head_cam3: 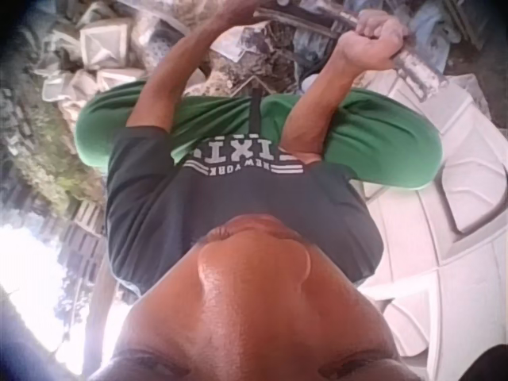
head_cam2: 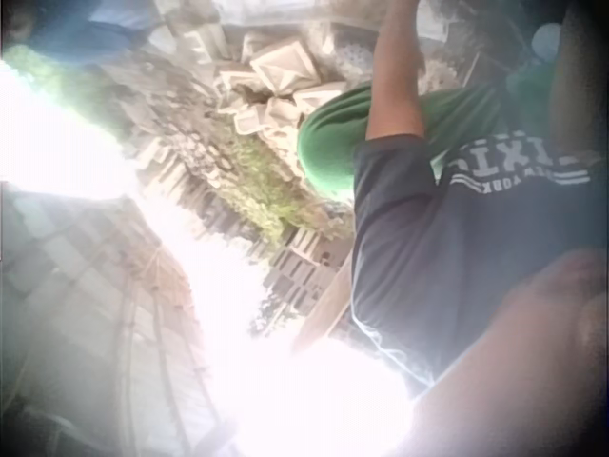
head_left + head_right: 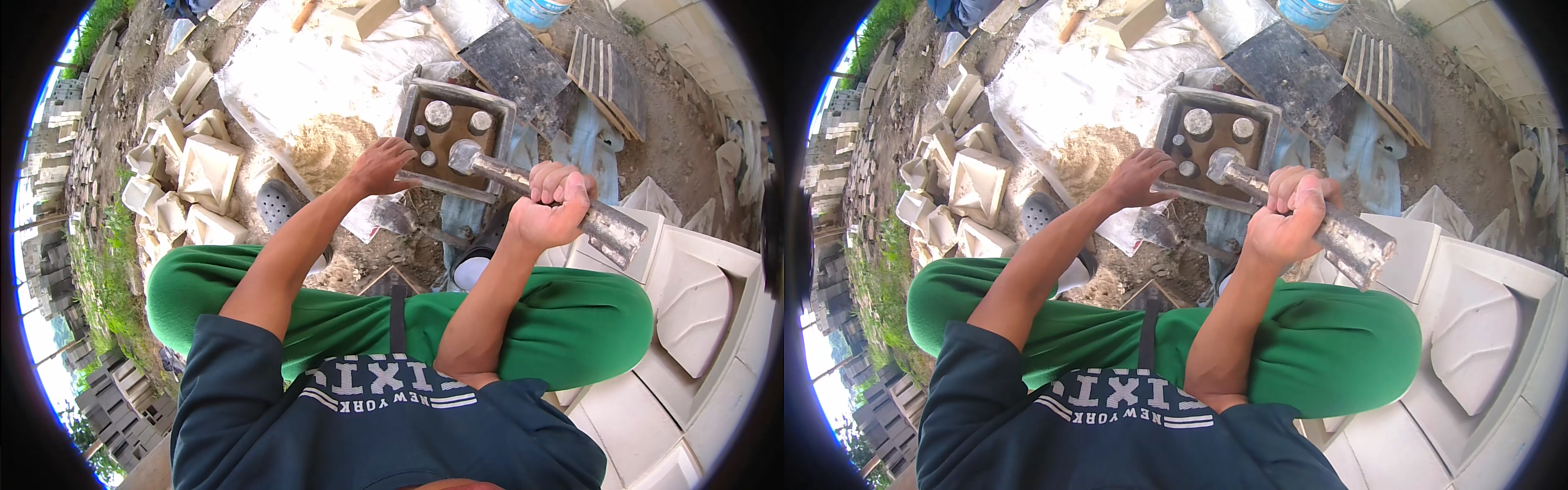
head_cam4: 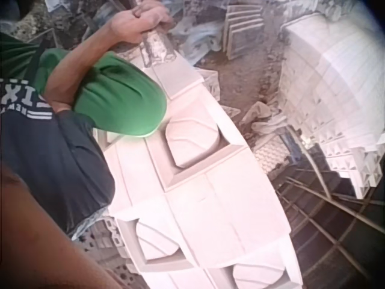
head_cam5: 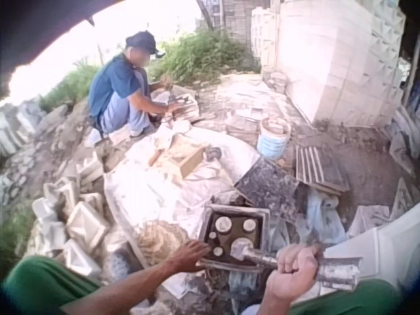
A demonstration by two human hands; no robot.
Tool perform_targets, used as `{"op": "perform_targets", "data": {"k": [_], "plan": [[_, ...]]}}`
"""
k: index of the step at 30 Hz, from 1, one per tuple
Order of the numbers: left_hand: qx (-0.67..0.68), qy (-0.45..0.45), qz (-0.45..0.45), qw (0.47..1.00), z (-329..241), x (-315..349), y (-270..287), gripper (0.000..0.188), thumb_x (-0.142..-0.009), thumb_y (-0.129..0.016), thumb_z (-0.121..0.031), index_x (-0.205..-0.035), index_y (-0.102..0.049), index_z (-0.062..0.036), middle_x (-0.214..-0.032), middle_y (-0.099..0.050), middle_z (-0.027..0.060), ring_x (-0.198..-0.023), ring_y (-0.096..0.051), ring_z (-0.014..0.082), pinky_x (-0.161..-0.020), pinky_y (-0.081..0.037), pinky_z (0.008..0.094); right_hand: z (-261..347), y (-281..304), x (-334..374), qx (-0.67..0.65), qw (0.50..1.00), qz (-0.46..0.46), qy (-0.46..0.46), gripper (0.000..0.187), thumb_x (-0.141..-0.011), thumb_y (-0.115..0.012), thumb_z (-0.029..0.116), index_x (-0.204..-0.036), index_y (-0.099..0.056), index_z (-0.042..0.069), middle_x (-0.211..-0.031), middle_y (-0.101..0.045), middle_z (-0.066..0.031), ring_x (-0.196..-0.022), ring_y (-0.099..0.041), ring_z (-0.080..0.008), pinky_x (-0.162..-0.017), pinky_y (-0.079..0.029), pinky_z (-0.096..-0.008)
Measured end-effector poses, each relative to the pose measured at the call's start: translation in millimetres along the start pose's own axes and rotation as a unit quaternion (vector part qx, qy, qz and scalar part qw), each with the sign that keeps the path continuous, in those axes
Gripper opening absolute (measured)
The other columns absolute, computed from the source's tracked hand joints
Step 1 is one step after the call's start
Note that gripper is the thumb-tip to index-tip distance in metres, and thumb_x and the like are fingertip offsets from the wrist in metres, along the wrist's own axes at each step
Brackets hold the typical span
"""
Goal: The person uses a wooden handle to pack or level sand into a square mold containing four circular stone blocks while sitting on the ground.
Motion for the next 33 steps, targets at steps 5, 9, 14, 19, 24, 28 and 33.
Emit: {"op": "perform_targets", "data": {"k": [5,9,14,19,24,28,33], "plan": [[0.110,0.086,-0.013,0.990,-20,-11,9,0.057,-0.085,-0.063,-0.046,-0.124,-0.053,-0.0059,-0.123,-0.054,0.0121,-0.114,-0.054,0.0274,-0.097,-0.044,0.0387,1,2,0,-0.037,0.999,-0.026,-0.005,0.023,-0.077,-0.043,0.007,-0.058,-0.030,0.011,-0.047,-0.031,-0.0001,-0.042,-0.023,-0.0083,-0.041,-0.022,-0.0243],[0.116,0.033,-0.003,0.993,-34,-40,-2,0.056,-0.086,-0.061,-0.039,-0.126,-0.050,-0.0016,-0.123,-0.054,0.0139,-0.113,-0.054,0.0296,-0.096,-0.045,0.0398,2,0,-1,-0.023,0.998,-0.060,0.000,0.023,-0.077,-0.042,0.007,-0.058,-0.030,0.011,-0.047,-0.030,-0.0003,-0.040,-0.023,-0.0088,-0.040,-0.023,-0.0246],[0.033,0.071,0.230,0.970,-35,-65,-14,0.075,-0.079,-0.054,-0.067,-0.105,-0.065,0.0025,-0.112,-0.060,0.0174,-0.107,-0.057,0.0307,-0.090,-0.048,0.0397,4,4,-3,-0.021,0.998,-0.064,0.020,0.023,-0.078,-0.042,0.009,-0.059,-0.030,0.011,-0.047,-0.030,-0.0011,-0.039,-0.023,-0.0099,-0.040,-0.023,-0.0257],[0.004,0.044,0.265,0.963,-45,-82,-17,0.090,-0.072,-0.042,-0.084,-0.082,-0.072,0.0007,-0.107,-0.064,0.0159,-0.103,-0.059,0.0303,-0.083,-0.050,0.0399,8,11,-8,-0.025,0.998,-0.044,0.038,0.023,-0.079,-0.042,0.012,-0.060,-0.029,0.011,-0.048,-0.029,-0.0013,-0.038,-0.024,-0.0108,-0.041,-0.024,-0.0264],[-0.024,0.058,0.381,0.922,-49,-97,-13,0.099,-0.066,-0.034,-0.092,-0.081,-0.074,-0.0029,-0.082,-0.068,0.0125,-0.083,-0.066,0.0280,-0.070,-0.051,0.0363,2,12,-10,-0.003,0.998,-0.054,0.031,0.023,-0.079,-0.042,0.012,-0.060,-0.029,0.011,-0.048,-0.029,-0.0013,-0.039,-0.024,-0.0108,-0.042,-0.024,-0.0267],[-0.025,0.063,0.372,0.926,-50,-102,-13,0.100,-0.064,-0.034,-0.094,-0.080,-0.074,-0.0034,-0.079,-0.069,0.0119,-0.079,-0.067,0.0271,-0.067,-0.051,0.0358,-2,13,-11,-0.010,0.998,-0.059,0.011,0.022,-0.079,-0.042,0.012,-0.061,-0.029,0.011,-0.048,-0.030,-0.0014,-0.040,-0.024,-0.0105,-0.043,-0.024,-0.0265],[-0.003,0.084,0.395,0.915,-46,-101,-7,0.099,-0.064,-0.037,-0.093,-0.092,-0.074,-0.0047,-0.088,-0.070,0.0100,-0.085,-0.067,0.0258,-0.071,-0.051,0.0354,-4,15,-13,-0.015,0.998,-0.064,0.011,0.021,-0.080,-0.042,0.012,-0.063,-0.030,0.011,-0.048,-0.030,-0.0013,-0.040,-0.025,-0.0102,-0.043,-0.024,-0.0261]]}}
Point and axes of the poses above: each hand's wrist, its own x-axis away from the middle knuckle, its own y-axis out of the back of the hand, z = x × y, the point moved 2 cm from there along -x, towards the middle knuckle
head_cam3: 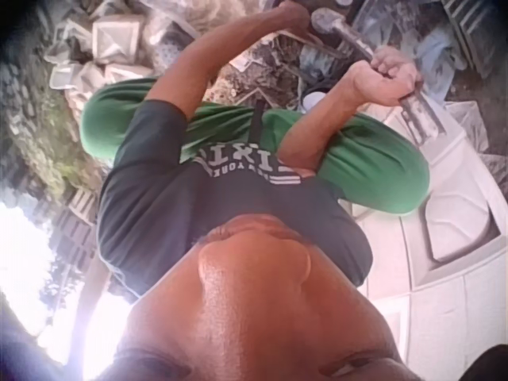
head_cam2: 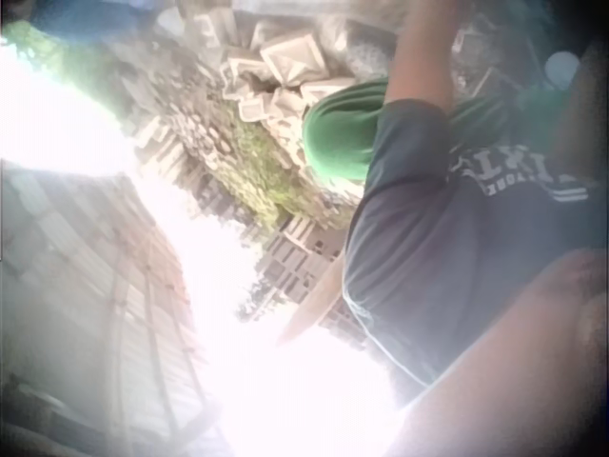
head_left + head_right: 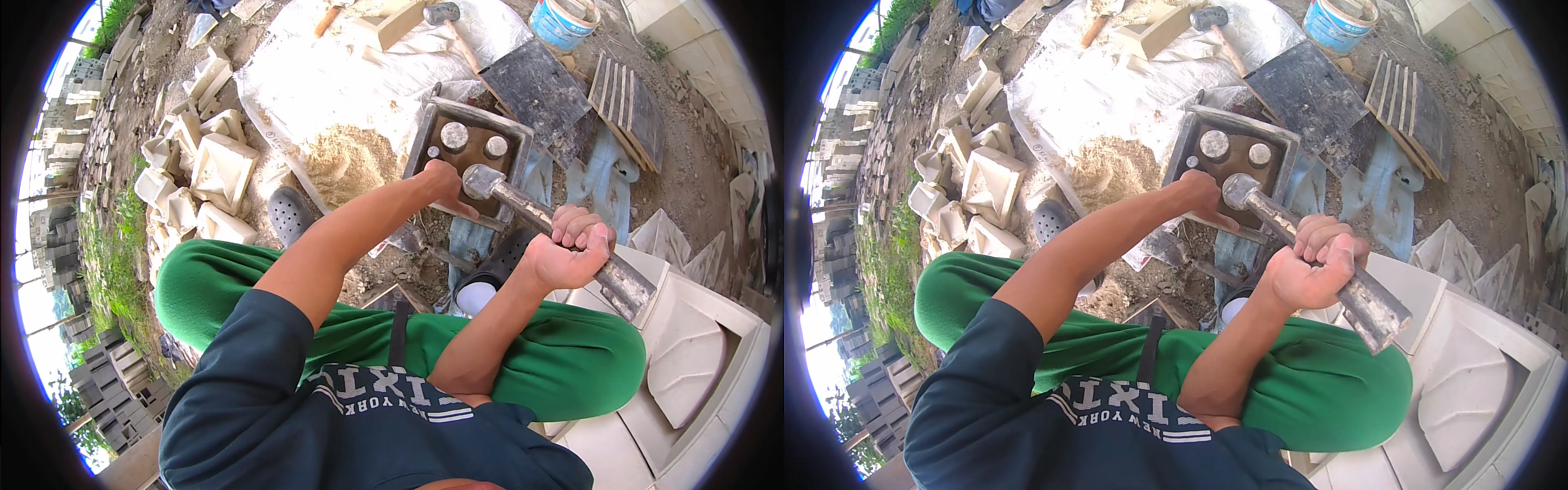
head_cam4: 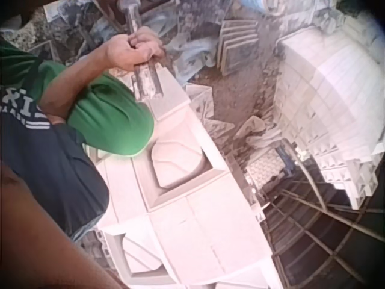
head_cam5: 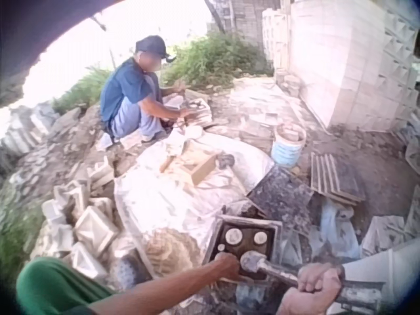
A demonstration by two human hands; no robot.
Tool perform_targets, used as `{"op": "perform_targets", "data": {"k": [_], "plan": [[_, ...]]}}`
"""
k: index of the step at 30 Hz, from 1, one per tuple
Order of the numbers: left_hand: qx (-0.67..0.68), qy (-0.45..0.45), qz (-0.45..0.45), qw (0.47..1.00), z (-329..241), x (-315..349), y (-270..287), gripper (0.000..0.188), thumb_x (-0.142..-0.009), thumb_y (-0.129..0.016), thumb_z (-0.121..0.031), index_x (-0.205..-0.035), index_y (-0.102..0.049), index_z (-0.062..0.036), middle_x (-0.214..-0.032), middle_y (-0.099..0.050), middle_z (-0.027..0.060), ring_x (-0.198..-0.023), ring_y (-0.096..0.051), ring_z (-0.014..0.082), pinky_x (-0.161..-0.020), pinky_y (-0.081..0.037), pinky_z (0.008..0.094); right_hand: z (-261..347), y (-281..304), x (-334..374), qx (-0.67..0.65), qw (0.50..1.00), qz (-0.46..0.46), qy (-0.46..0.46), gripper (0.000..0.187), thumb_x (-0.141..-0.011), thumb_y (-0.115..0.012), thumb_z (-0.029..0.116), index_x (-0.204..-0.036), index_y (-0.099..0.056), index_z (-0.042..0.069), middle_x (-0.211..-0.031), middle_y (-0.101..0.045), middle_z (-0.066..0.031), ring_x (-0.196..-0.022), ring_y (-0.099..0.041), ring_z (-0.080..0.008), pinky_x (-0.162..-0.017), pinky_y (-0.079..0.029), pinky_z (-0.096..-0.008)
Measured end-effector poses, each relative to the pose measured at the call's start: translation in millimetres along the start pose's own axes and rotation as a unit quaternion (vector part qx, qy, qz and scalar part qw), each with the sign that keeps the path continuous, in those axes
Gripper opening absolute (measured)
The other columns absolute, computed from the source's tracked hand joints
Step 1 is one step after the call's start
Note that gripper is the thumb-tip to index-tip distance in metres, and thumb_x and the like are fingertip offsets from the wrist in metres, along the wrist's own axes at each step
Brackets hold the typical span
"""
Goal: The person uses a wooden handle to pack or level sand into a square mold containing four circular stone blocks while sitting on the ground.
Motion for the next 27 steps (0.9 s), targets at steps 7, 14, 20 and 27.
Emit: {"op": "perform_targets", "data": {"k": [7,14,20,27], "plan": [[0.220,0.053,-0.062,0.972,27,-8,-24,0.113,-0.064,-0.051,-0.086,-0.117,-0.054,0.0149,-0.105,-0.063,0.0296,-0.100,-0.063,0.0384,-0.087,-0.050,0.0409,1,-1,-1,0.008,1.000,-0.001,0.001,0.025,-0.080,-0.043,0.014,-0.059,-0.029,0.012,-0.047,-0.030,-0.0011,-0.040,-0.024,-0.0105,-0.042,-0.023,-0.0270],[0.381,0.064,-0.051,0.921,38,-11,-37,0.130,-0.062,-0.062,-0.080,-0.134,-0.024,0.0218,-0.129,-0.046,0.0365,-0.121,-0.050,0.0400,-0.102,-0.041,0.0368,1,-4,0,0.004,1.000,-0.001,0.011,0.021,-0.077,-0.042,0.013,-0.060,-0.030,0.011,-0.047,-0.030,-0.0012,-0.039,-0.024,-0.0092,-0.041,-0.024,-0.0255],[0.312,0.079,0.007,0.947,54,-9,-37,0.110,-0.061,-0.068,-0.074,-0.116,-0.051,0.0193,-0.115,-0.058,0.0314,-0.109,-0.059,0.0359,-0.092,-0.048,0.0375,0,-4,2,-0.023,1.000,0.013,0.012,0.020,-0.077,-0.042,0.011,-0.061,-0.030,0.011,-0.047,-0.030,-0.0012,-0.039,-0.024,-0.0091,-0.041,-0.023,-0.0267],[0.330,0.032,0.097,0.938,98,-3,-23,0.045,-0.068,-0.077,-0.037,-0.091,-0.070,0.0012,-0.079,-0.070,0.0126,-0.078,-0.068,0.0252,-0.068,-0.052,0.0365,-20,-16,16,-0.079,0.989,0.123,-0.021,0.015,-0.075,-0.044,0.008,-0.062,-0.037,0.007,-0.049,-0.034,-0.0019,-0.041,-0.025,-0.0102,-0.042,-0.024,-0.0270]]}}
Point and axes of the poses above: each hand's wrist, its own x-axis away from the middle knuckle, its own y-axis out of the back of the hand, z = x × y, the point moved 2 cm from there along -x, towards the middle knuckle
